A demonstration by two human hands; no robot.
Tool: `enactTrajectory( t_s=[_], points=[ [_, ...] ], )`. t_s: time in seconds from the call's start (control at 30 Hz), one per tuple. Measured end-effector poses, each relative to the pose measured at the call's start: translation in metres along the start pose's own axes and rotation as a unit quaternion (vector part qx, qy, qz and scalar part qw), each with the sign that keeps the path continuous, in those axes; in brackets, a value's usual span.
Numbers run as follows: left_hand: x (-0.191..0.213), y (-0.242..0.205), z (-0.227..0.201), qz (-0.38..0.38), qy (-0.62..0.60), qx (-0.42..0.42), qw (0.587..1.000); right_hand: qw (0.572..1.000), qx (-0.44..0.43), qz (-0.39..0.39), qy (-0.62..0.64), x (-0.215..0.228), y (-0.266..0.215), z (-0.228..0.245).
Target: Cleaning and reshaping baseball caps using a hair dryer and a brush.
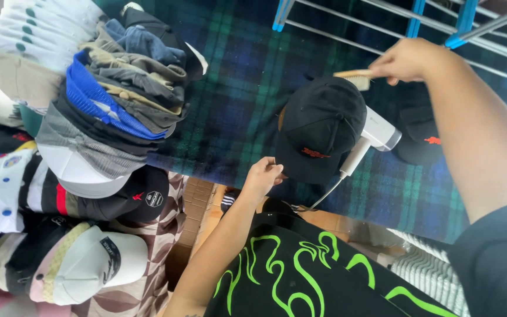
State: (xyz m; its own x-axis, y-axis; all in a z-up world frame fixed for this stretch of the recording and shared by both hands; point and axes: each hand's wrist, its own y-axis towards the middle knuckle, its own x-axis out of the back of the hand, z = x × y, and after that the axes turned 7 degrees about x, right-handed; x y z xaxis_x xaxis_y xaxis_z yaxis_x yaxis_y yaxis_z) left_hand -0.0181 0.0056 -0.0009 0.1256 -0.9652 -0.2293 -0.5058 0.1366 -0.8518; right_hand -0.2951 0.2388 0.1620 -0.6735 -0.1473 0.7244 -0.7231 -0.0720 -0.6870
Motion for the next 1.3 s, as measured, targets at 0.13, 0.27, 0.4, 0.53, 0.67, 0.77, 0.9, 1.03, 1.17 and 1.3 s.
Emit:
enactTrajectory(
  t_s=[0.13, 0.27, 0.4, 0.53, 0.67, 0.77, 0.9, 1.03, 1.17, 1.3],
  points=[
    [-0.007, 0.007, -0.004, -0.013, -0.002, -0.002, 1.0, 0.985, 0.009, -0.012, 0.171, -0.019, -0.049, -0.05],
    [-0.017, 0.002, -0.014, -0.052, -0.03, 0.023, 0.998, 0.913, -0.017, -0.087, 0.398, -0.12, -0.056, -0.084],
    [-0.015, 0.062, 0.025, -0.04, -0.137, -0.078, 0.987, 0.799, 0.05, -0.226, 0.555, -0.245, -0.063, -0.104],
    [-0.015, 0.086, 0.031, -0.052, -0.16, -0.077, 0.983, 0.729, 0.017, -0.231, 0.644, -0.294, -0.1, -0.078],
    [-0.024, 0.092, 0.023, -0.024, -0.246, -0.095, 0.964, 0.653, -0.029, -0.26, 0.711, -0.317, -0.12, -0.035],
    [-0.026, 0.106, 0.033, -0.022, -0.257, -0.108, 0.96, 0.624, -0.016, -0.302, 0.72, -0.319, -0.095, -0.023],
    [-0.041, 0.102, 0.028, -0.04, -0.262, -0.127, 0.956, 0.64, -0.029, -0.349, 0.684, -0.324, -0.026, -0.044],
    [-0.057, 0.088, 0.025, -0.063, -0.266, -0.124, 0.954, 0.634, -0.04, -0.336, 0.696, -0.307, -0.043, -0.044],
    [-0.045, 0.119, 0.047, -0.072, -0.298, -0.111, 0.945, 0.703, -0.027, -0.296, 0.646, -0.348, -0.101, -0.042],
    [-0.058, 0.105, 0.03, -0.062, -0.324, -0.101, 0.939, 0.741, -0.044, -0.22, 0.633, -0.405, -0.147, -0.047]
  ],
)
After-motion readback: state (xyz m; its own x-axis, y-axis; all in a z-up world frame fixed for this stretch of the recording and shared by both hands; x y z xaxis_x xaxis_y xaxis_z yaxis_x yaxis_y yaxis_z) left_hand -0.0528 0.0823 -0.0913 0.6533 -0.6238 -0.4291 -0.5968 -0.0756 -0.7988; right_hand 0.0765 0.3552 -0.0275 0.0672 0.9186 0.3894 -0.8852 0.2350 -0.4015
